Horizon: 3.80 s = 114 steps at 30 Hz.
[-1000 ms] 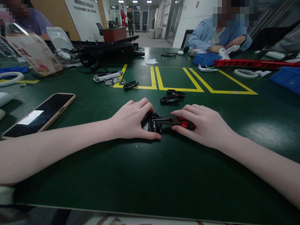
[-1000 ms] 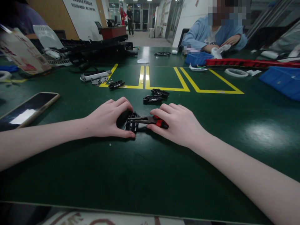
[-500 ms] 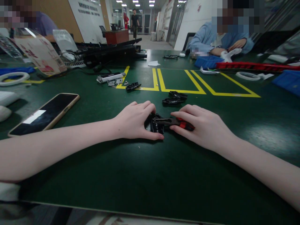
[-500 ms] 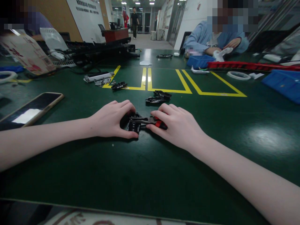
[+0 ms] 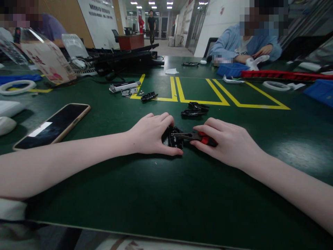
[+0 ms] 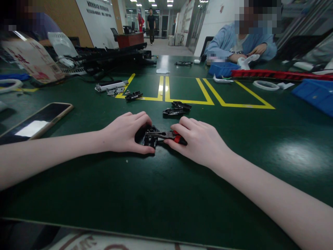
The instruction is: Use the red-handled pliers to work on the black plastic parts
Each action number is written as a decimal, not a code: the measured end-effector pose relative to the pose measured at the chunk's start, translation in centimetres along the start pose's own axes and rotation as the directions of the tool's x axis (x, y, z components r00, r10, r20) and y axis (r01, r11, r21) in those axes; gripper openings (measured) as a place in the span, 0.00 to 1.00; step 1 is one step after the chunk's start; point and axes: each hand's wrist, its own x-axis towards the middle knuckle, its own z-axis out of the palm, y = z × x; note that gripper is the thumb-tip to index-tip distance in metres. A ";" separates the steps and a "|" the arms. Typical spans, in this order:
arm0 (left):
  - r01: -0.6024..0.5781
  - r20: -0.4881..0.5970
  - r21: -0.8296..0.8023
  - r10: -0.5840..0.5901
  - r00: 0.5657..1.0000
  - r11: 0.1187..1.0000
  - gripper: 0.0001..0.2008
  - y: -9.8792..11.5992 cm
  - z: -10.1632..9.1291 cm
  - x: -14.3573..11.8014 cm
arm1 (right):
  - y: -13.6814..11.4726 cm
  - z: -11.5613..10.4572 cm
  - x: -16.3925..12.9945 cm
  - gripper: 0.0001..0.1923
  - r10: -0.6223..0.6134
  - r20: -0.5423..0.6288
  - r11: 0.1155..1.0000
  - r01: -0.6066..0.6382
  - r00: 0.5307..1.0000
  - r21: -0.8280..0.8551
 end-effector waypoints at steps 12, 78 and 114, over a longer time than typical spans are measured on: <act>-0.038 0.000 0.009 0.038 0.999 0.999 0.45 -0.1 0.1 -0.1 | 0.1 -0.1 0.1 0.17 -0.015 0.003 1.000 0.015 1.000 -0.006; -0.085 -0.010 -0.249 0.085 0.996 0.965 0.35 -0.6 0.4 0.4 | 1.0 0.0 0.0 0.16 -0.127 -0.059 0.988 0.121 0.990 -0.094; -0.086 0.006 -0.215 0.089 0.996 0.973 0.33 -0.6 0.2 0.2 | 3.4 -0.1 -1.0 0.17 -0.085 0.009 0.996 0.085 0.996 0.035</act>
